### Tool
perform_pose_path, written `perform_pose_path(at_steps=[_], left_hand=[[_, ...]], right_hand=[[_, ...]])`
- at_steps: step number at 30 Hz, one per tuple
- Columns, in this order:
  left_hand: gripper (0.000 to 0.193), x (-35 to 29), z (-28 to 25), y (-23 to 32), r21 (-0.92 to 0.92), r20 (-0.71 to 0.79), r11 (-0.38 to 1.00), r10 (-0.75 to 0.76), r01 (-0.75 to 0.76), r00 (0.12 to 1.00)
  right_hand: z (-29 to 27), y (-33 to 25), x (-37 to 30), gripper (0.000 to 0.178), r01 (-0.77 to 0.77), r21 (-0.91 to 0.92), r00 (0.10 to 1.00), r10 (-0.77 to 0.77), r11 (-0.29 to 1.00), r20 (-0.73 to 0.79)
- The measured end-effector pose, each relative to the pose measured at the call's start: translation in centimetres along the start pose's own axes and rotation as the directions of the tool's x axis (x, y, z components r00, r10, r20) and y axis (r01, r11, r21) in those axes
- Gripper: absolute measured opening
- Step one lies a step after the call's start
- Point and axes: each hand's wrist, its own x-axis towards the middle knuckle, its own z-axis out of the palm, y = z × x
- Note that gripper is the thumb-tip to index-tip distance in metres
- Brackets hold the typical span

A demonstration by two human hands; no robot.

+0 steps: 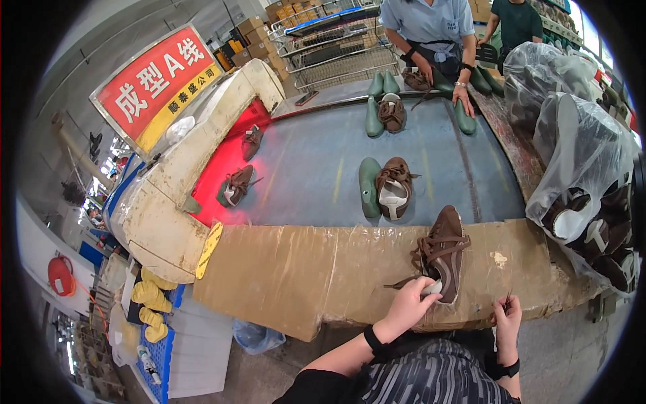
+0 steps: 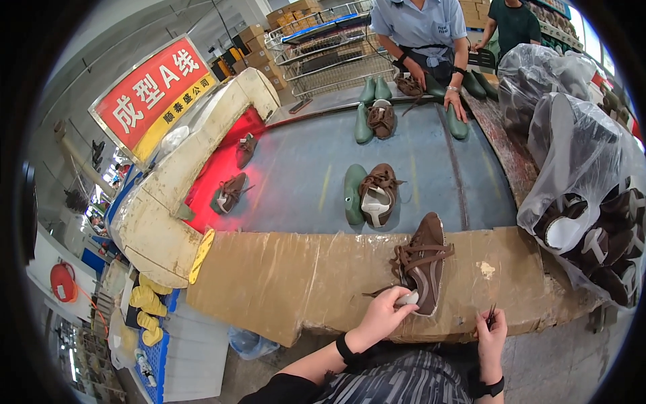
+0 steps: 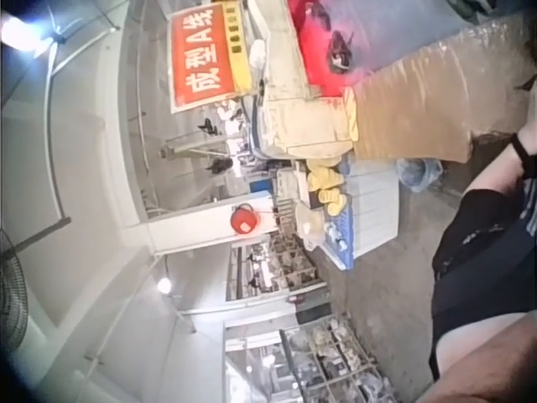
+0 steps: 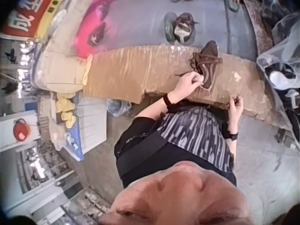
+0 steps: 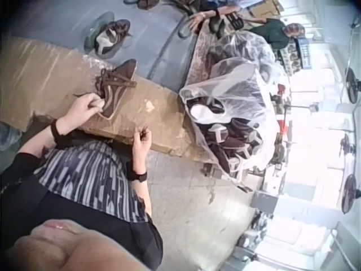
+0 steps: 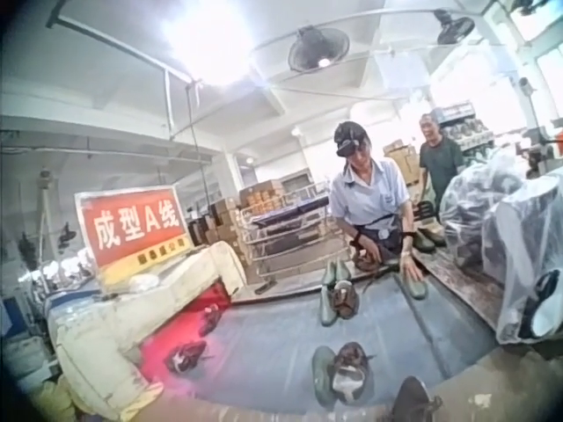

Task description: Applying adhesive to shoe outsoles and inserting shoe lasts into uppers on a conveyor belt in a shoe factory.

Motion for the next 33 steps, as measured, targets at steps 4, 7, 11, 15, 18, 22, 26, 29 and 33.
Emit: perform_pose_path(at_steps=[4,7,11,15,18,22,26,29,33], left_hand=[[0.026,0.9,-0.6,0.9,-0.039,-0.166,0.979,0.19,-0.199,0.968],[0.027,1.7,-2.3,2.8,0.266,0.084,0.841,0.467,-0.471,0.88],[0.021,1.8,-0.8,2.2,0.274,0.235,0.788,0.501,-0.552,0.833],[0.017,1.3,-1.1,0.9,0.109,-0.024,0.871,0.484,-0.479,0.875],[0.013,-0.7,-1.2,-0.8,0.005,-0.173,0.959,0.28,-0.283,0.944],[0.016,-1.5,-0.1,-0.7,-0.479,0.007,0.874,-0.087,0.079,0.996],[0.016,-0.4,0.8,-0.9,-0.331,0.084,0.942,-0.03,0.057,0.996],[0.015,0.0,0.1,-0.9,-0.356,0.156,0.929,-0.05,0.103,0.987],[0.014,0.0,-0.1,-1.6,-0.393,0.169,0.913,-0.042,0.107,0.985]], right_hand=[[0.6,-0.4,0.3,0.015,-0.066,0.013,0.997,0.065,0.998,0.043],[2.9,-3.0,0.3,0.012,-0.012,0.001,0.986,0.011,1.0,0.169],[5.0,-4.7,0.2,0.014,-0.074,-0.073,0.974,0.087,0.995,0.21],[5.2,-4.0,0.3,0.016,-0.016,-0.131,0.96,0.052,0.991,0.274],[5.8,-4.7,0.4,0.015,-0.022,-0.177,0.943,0.079,0.984,0.323],[7.7,-4.3,0.3,0.016,0.013,-0.104,0.946,0.022,0.995,0.324],[8.8,-5.3,0.4,0.016,-0.204,-0.111,0.929,0.228,0.973,0.293],[8.9,-4.3,0.9,0.016,-0.212,-0.057,0.921,0.219,0.976,0.322],[9.0,-4.4,0.7,0.015,-0.288,0.047,0.901,0.254,0.956,0.352]])
